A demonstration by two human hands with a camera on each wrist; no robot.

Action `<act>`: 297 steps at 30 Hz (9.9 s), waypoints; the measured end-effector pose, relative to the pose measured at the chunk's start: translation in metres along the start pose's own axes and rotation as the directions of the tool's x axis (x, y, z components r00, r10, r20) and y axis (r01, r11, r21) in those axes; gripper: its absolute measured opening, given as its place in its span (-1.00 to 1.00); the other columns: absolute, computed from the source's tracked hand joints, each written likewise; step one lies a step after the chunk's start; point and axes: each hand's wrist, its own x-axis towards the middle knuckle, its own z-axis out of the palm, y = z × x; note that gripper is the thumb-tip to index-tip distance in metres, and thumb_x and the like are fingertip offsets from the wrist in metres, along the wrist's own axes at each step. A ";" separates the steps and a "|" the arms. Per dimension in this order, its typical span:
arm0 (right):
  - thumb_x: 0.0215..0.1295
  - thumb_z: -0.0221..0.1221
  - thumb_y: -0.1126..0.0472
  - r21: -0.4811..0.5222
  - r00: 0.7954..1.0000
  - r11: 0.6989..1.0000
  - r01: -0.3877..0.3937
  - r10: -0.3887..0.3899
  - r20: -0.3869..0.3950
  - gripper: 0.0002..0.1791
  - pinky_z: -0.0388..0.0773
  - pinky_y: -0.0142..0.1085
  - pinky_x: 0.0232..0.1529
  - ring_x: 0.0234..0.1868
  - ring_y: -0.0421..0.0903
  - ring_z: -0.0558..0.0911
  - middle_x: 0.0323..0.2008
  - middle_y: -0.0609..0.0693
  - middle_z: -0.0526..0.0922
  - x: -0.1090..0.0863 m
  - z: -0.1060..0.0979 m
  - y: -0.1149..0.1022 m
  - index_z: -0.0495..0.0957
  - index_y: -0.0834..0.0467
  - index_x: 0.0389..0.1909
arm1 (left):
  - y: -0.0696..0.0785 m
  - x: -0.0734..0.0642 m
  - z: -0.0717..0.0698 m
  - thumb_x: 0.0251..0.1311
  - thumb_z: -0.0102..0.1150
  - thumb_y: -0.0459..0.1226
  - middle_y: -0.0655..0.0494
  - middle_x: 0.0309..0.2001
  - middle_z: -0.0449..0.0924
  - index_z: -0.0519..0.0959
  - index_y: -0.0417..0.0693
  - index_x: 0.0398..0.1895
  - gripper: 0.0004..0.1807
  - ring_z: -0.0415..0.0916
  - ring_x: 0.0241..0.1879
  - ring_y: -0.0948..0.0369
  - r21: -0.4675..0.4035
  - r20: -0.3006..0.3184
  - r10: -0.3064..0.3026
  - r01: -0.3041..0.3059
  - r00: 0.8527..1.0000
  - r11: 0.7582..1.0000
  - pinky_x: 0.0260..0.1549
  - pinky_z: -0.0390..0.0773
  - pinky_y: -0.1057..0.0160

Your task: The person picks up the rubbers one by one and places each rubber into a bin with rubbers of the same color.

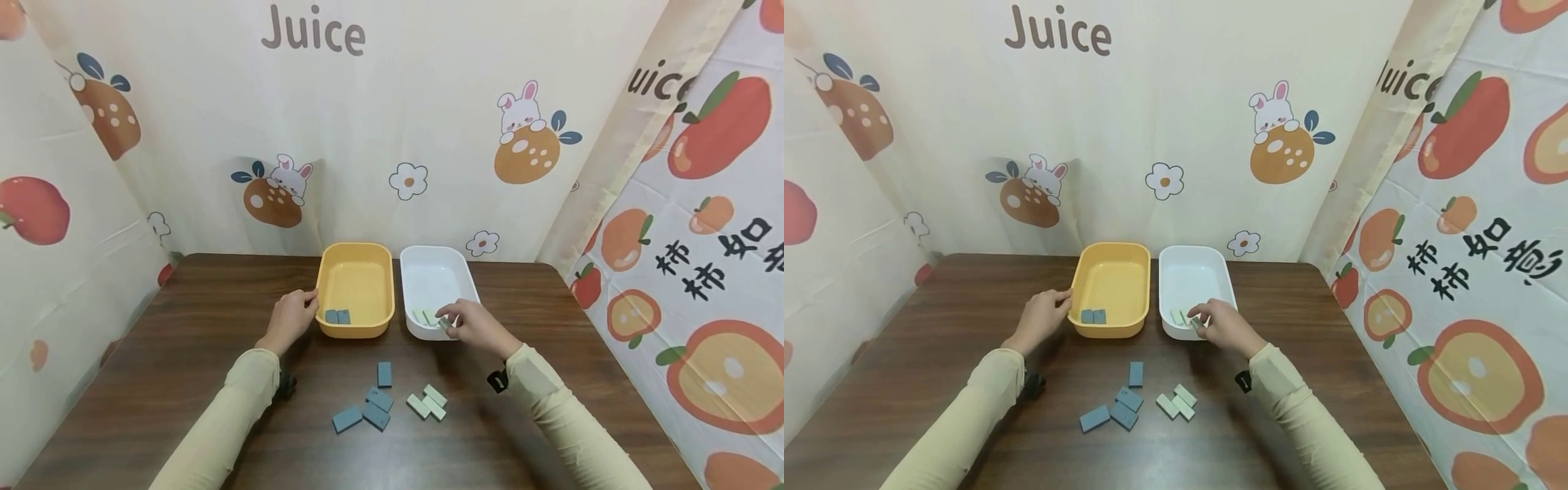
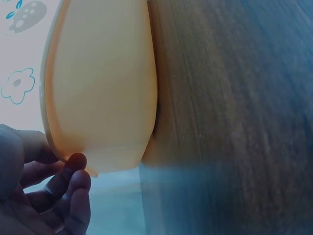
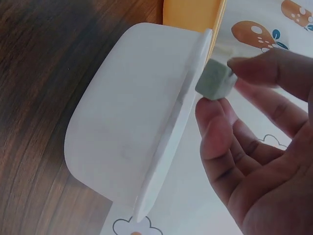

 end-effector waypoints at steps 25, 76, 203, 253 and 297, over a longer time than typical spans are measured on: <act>0.14 0.22 0.36 -0.011 0.974 0.977 -0.212 0.211 -0.077 -0.74 0.48 -0.29 -0.34 -0.34 -0.07 0.55 -0.33 0.13 0.64 0.020 -0.002 0.012 0.68 0.25 -0.13 | -0.001 0.000 0.000 0.32 0.06 -0.25 -0.19 -0.34 0.62 0.54 -0.21 0.18 -0.60 0.28 -0.59 0.14 -0.011 0.001 0.001 -0.001 1.000 1.000 -0.56 0.33 0.28; 0.12 0.21 0.33 -0.139 0.914 0.916 -0.376 0.392 0.109 -0.77 0.44 -0.31 -0.30 -0.33 -0.06 0.54 -0.23 0.13 0.69 0.071 0.027 0.043 0.67 0.24 -0.17 | 0.001 -0.001 -0.001 0.33 0.06 -0.26 -0.22 -0.22 0.65 0.52 -0.22 0.19 -0.59 0.29 -0.57 0.14 -0.025 0.017 -0.019 0.020 1.000 0.999 -0.54 0.35 0.28; 0.47 -0.09 0.17 0.124 0.835 0.862 -0.492 0.507 -0.212 -0.56 0.45 -0.28 -0.35 -0.32 -0.01 0.55 -0.07 0.32 0.67 -0.002 0.001 0.066 0.56 0.42 0.07 | 0.007 -0.005 -0.007 0.31 0.10 -0.25 -0.13 -0.13 0.58 0.62 -0.22 0.08 -0.65 0.47 -0.16 0.00 0.000 -0.036 0.032 -0.032 0.999 1.000 -0.13 0.49 0.02; 0.46 -0.10 0.17 0.092 0.837 0.863 -0.498 0.505 -0.212 -0.56 0.40 -0.31 -0.39 -0.36 -0.01 0.52 -0.16 0.27 0.69 -0.002 0.000 0.066 0.58 0.40 0.04 | 0.059 -0.030 0.004 0.22 0.25 -0.27 0.13 -0.34 0.60 0.70 -0.12 -0.09 -0.77 0.46 -0.39 0.30 -0.078 0.090 0.362 -0.356 0.928 0.931 -0.37 0.51 0.33; 0.46 -0.10 0.17 0.073 0.841 0.870 -0.488 0.491 -0.228 -0.57 0.40 -0.30 -0.42 -0.41 -0.02 0.54 -0.36 0.19 0.68 -0.002 0.001 0.064 0.60 0.41 0.01 | 0.085 -0.050 0.039 0.19 0.29 -0.18 0.15 -0.13 0.60 0.69 -0.02 -0.04 -0.72 0.49 -0.16 0.26 -0.006 0.523 0.407 -0.474 0.749 0.880 -0.09 0.55 0.24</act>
